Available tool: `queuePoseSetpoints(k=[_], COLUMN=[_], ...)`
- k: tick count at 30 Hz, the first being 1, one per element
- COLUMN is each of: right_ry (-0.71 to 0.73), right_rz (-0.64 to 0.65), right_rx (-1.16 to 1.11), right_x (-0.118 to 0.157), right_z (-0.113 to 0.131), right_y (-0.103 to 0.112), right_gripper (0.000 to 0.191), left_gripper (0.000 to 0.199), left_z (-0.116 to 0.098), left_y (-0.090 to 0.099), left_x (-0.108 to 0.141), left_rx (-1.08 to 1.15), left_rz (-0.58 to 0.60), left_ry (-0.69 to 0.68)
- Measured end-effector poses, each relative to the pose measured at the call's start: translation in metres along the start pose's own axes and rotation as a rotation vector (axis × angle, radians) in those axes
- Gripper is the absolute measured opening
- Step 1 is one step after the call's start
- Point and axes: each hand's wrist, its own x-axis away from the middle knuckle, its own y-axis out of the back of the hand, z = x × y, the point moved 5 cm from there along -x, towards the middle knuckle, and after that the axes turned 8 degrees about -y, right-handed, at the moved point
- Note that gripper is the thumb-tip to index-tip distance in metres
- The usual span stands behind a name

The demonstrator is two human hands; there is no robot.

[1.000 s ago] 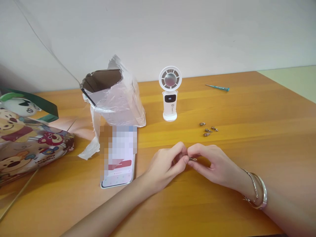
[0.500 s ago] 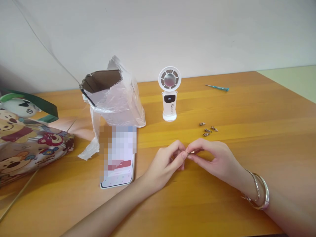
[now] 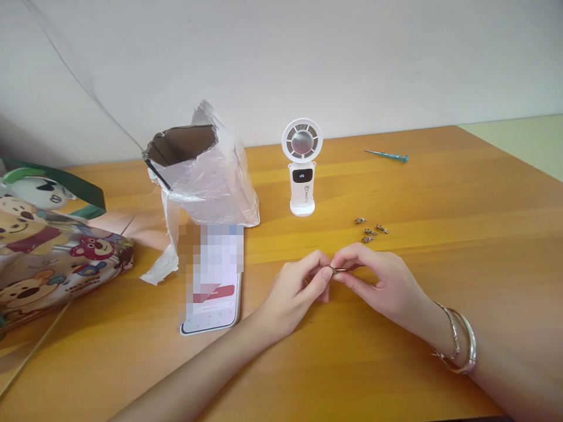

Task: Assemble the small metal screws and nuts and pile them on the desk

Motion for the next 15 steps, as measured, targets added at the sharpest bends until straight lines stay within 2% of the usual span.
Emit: queuePoseSetpoints(k=[8,15], right_ry=[0.071,0.010], right_rz=[-0.017,0.034], right_rx=[-0.007,0.019], right_x=[0.0006,0.0010], right_z=[0.0020,0.0018], right_y=[0.0004,-0.0019], right_gripper=[0.009,0.013], left_gripper=[0.020,0.009], left_z=[-0.0004,0.0021], left_y=[-0.0007,0.0070], left_x=[0.0002,0.0013], left_rx=[-0.032,-0.408], left_rz=[0.009,-0.072], left_ry=[-0.016,-0.009])
